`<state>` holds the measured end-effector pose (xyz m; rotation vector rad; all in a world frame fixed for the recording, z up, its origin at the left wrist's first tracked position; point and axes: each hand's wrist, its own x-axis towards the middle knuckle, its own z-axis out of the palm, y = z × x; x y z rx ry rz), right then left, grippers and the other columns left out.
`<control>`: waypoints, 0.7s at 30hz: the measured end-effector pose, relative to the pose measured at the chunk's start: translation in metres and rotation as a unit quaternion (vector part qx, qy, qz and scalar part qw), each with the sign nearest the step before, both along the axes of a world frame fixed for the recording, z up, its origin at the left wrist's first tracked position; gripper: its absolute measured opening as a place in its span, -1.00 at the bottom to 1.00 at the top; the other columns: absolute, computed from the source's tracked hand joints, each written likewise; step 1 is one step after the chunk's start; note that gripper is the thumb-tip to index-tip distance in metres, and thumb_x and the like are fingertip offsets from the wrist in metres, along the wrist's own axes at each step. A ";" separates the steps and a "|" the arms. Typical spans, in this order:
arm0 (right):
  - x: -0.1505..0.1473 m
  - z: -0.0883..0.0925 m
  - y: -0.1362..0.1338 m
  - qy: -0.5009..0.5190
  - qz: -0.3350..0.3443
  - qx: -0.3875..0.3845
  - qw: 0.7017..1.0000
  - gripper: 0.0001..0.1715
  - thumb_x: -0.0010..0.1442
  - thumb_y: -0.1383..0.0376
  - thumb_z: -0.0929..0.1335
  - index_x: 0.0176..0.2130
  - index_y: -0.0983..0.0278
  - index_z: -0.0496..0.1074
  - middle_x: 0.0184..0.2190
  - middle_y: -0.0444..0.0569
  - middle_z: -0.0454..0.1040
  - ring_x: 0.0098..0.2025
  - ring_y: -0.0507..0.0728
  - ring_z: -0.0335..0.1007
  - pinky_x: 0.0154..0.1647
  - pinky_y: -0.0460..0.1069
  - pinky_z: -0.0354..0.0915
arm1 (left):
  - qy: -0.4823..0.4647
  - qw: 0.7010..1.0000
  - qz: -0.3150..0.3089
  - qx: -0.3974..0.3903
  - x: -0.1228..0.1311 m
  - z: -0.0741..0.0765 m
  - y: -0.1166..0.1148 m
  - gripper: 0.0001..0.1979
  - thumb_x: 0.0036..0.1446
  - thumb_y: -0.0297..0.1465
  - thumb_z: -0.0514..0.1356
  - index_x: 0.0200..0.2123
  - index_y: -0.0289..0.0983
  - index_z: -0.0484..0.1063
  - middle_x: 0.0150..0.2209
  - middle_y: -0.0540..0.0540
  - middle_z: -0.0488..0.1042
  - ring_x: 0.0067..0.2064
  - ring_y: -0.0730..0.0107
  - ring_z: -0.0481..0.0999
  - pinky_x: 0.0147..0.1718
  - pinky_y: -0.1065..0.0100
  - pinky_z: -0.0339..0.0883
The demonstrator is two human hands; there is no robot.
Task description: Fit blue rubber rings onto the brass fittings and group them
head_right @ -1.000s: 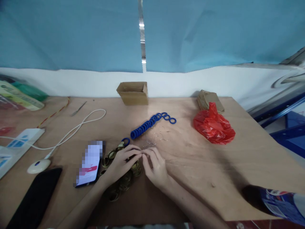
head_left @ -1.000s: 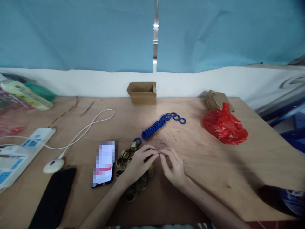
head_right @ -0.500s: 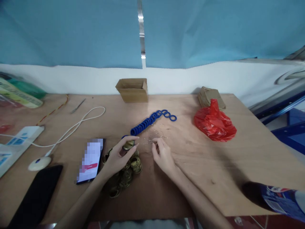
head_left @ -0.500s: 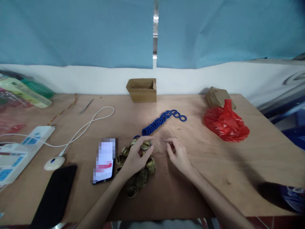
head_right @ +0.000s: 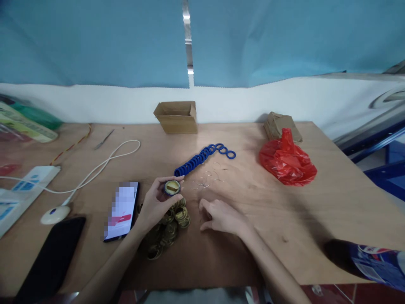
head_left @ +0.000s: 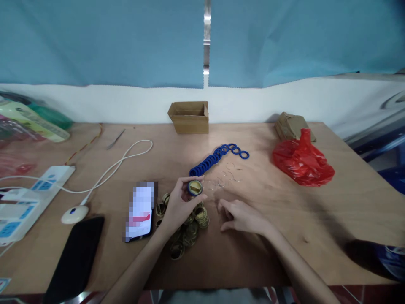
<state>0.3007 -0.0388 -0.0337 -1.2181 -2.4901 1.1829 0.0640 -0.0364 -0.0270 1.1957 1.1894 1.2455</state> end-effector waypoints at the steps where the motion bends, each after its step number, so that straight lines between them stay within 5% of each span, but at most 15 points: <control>1: -0.002 -0.001 -0.001 -0.004 -0.002 0.008 1.000 -0.63 0.07 0.31 0.58 -0.21 0.18 0.40 -0.45 -0.22 0.49 -0.42 0.06 0.40 -0.47 -0.10 0.09 | -0.001 1.000 -0.006 0.000 0.000 0.000 0.000 -0.54 -0.01 -0.40 0.44 -0.04 -0.23 0.40 0.09 -0.22 0.56 0.05 0.19 0.58 0.04 0.16 0.47; 9: -0.011 -0.004 -0.004 -0.019 -0.017 0.017 1.000 -0.69 0.09 0.40 0.57 -0.31 0.21 0.39 -0.38 -0.16 0.57 -0.32 0.12 0.51 -0.40 -0.08 0.14 | -0.013 0.999 -0.035 0.002 0.000 0.001 -0.001 -0.51 0.00 -0.41 0.43 0.01 -0.22 0.41 0.06 -0.21 0.56 0.07 0.14 0.58 0.07 0.12 0.45; 21: -0.022 -0.019 0.000 -0.045 -0.073 0.077 0.993 -0.94 0.38 0.32 0.33 -0.20 0.27 0.36 -0.26 0.03 0.59 -0.22 0.17 0.54 -0.28 -0.04 0.23 | 0.006 0.998 -0.054 0.022 -0.002 -0.007 -0.001 -0.52 0.07 -0.38 0.42 0.05 -0.21 0.41 0.04 -0.19 0.57 0.01 0.18 0.59 0.02 0.15 0.45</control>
